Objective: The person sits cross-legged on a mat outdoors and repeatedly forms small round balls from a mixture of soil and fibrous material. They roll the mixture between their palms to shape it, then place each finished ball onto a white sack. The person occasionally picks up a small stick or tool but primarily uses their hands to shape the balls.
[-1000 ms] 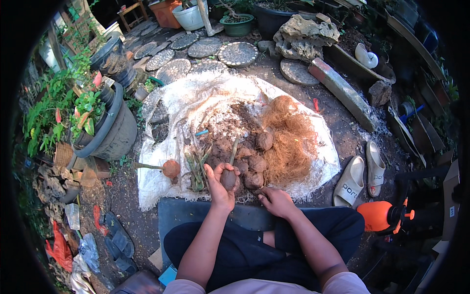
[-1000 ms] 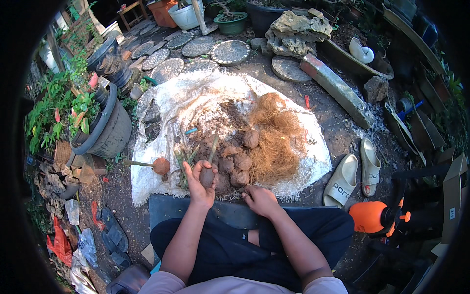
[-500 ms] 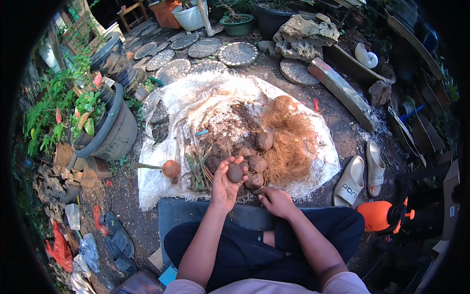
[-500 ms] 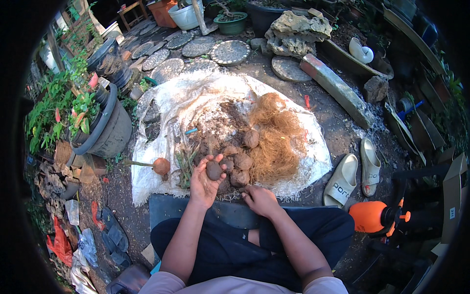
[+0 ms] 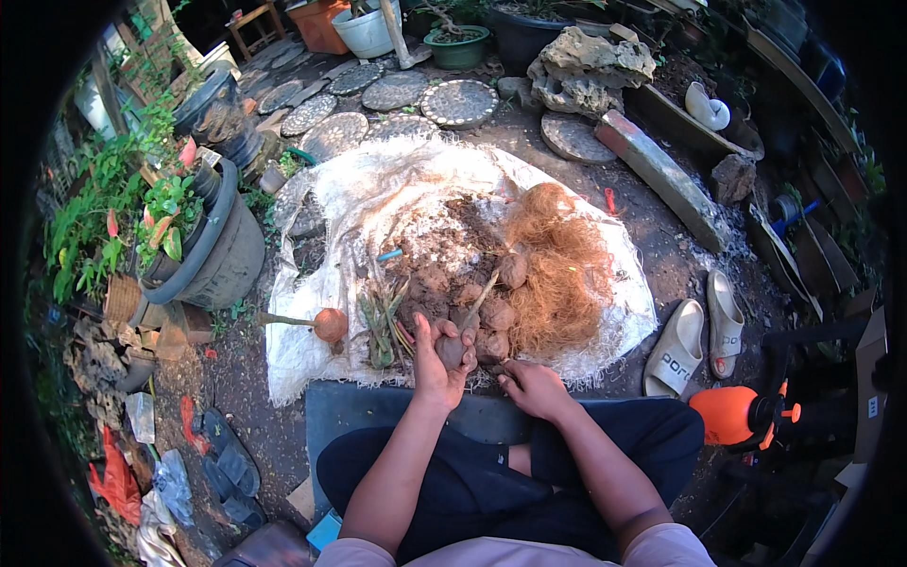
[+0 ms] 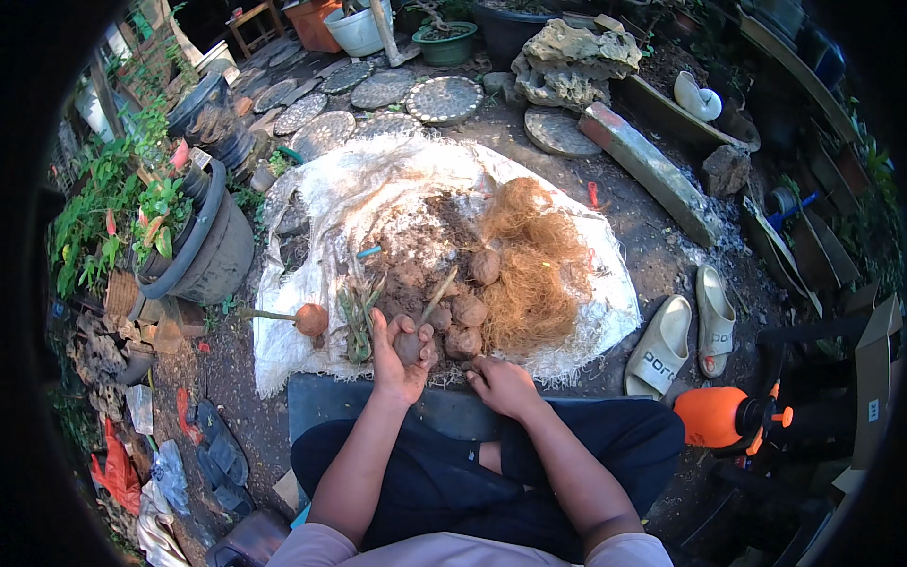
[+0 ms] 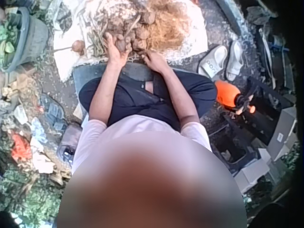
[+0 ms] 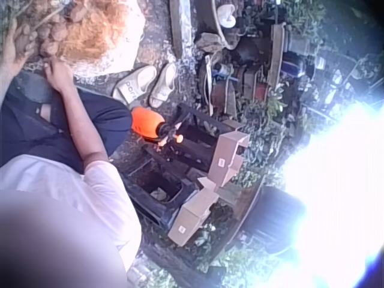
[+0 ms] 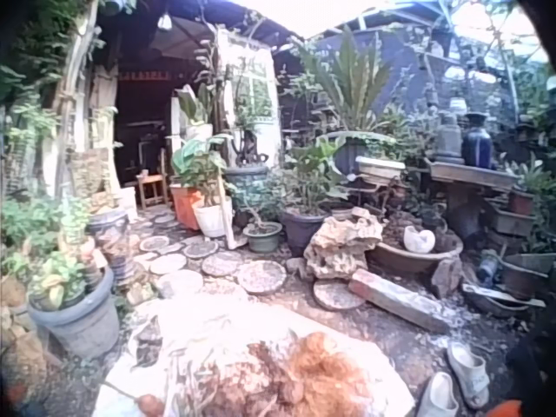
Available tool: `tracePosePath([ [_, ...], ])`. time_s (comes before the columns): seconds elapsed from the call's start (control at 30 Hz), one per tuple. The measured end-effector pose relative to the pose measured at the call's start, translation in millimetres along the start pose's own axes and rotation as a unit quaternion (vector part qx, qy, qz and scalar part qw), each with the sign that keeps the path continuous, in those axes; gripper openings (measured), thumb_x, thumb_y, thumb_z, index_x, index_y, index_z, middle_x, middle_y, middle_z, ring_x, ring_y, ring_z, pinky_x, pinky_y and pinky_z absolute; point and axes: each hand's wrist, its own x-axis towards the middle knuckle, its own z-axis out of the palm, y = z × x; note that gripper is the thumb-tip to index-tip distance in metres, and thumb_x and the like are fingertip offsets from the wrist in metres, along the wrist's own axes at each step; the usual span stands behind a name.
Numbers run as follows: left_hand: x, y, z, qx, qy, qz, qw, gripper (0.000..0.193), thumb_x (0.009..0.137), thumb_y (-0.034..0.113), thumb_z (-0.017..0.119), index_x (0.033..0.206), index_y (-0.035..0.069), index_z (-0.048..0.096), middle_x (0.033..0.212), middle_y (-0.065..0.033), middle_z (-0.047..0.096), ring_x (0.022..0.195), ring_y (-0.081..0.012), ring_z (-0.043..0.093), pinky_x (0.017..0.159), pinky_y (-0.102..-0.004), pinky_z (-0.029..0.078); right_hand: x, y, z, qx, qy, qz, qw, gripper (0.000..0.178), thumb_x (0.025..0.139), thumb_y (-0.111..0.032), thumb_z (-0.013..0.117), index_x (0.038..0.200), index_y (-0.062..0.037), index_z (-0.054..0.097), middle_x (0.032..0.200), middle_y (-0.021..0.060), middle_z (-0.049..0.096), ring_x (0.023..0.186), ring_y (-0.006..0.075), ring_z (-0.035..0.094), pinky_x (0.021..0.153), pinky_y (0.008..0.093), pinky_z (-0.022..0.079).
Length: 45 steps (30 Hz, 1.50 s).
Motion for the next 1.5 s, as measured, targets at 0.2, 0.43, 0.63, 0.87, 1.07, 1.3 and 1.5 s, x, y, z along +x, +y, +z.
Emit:
tracePosePath([
  [0.2,-1.1,-1.6,-1.4,0.017,0.002,0.027,0.999,0.055,0.101,0.064,0.041,0.080,0.014,0.051,0.074,-0.0083,0.057,0.056,-0.0191,0.056,0.050,-0.0276,0.045,0.7,1.7,1.8,-0.005,0.004,-0.010,1.000,0.033,0.098,-0.035,0.053,0.111,-0.0067,0.063,0.105,0.0197,0.069,0.100,0.0390,0.066,0.086,0.0506,0.052],
  [0.43,-6.0,-0.6,17.2,0.059,0.028,0.023,0.998,0.051,0.103,0.060,0.042,0.087,0.013,0.054,0.082,-0.0071,0.060,0.066,-0.0192,0.060,0.060,-0.0300,0.049,-0.9,-1.8,-2.5,0.009,-0.003,-0.004,1.000,0.032,0.099,-0.035,0.052,0.112,-0.0068,0.063,0.106,0.0194,0.069,0.102,0.0387,0.066,0.087,0.0499,0.052],
  [0.63,-0.8,-1.2,-4.0,0.037,-0.027,0.010,0.999,0.047,0.104,0.054,0.045,0.084,0.013,0.054,0.081,-0.0054,0.055,0.061,-0.0177,0.057,0.055,-0.0267,0.044,-0.5,-0.9,-1.3,-0.001,0.002,-0.008,1.000,0.032,0.098,-0.034,0.053,0.112,-0.0068,0.063,0.106,0.0184,0.069,0.102,0.0381,0.066,0.087,0.0493,0.052],
  [0.87,-3.2,-0.7,2.1,0.062,-0.061,0.072,0.994,0.025,0.106,0.037,0.050,0.113,0.014,0.052,0.096,-0.0085,0.060,0.071,-0.0184,0.060,0.062,-0.0277,0.048,-0.5,-0.1,-0.2,0.002,0.007,-0.010,1.000,0.032,0.098,-0.034,0.053,0.112,-0.0068,0.064,0.105,0.0182,0.068,0.102,0.0374,0.066,0.087,0.0489,0.052],
  [1.07,-2.4,-2.1,25.7,0.109,0.001,0.128,0.986,0.053,0.104,0.026,0.052,0.150,0.014,0.029,0.117,-0.0143,0.063,0.091,-0.0234,0.064,0.078,-0.0345,0.056,-0.5,-0.7,-1.5,-0.005,-0.003,-0.002,1.000,0.033,0.099,-0.035,0.052,0.113,-0.0069,0.063,0.107,0.0185,0.069,0.103,0.0379,0.066,0.088,0.0496,0.051],
  [1.3,-3.2,2.2,1.5,-0.026,-0.071,0.003,0.997,0.029,0.101,0.042,0.054,0.107,0.013,0.057,0.077,-0.0019,0.057,0.069,-0.0178,0.059,0.061,-0.0326,0.051,0.0,-0.7,-1.1,-0.006,-0.010,0.001,1.000,0.033,0.099,-0.035,0.052,0.113,-0.0070,0.063,0.107,0.0187,0.069,0.103,0.0381,0.066,0.088,0.0495,0.051],
  [1.5,-2.4,-6.2,-6.8,0.055,-0.063,0.039,0.996,0.037,0.102,0.050,0.054,0.090,0.015,0.053,0.067,0.0025,0.048,0.063,-0.0155,0.053,0.057,-0.0323,0.045,-1.5,-2.3,-0.8,-0.002,-0.001,-0.017,1.000,0.032,0.099,-0.034,0.053,0.111,-0.0065,0.063,0.105,0.0188,0.068,0.101,0.0382,0.065,0.086,0.0492,0.051],
])
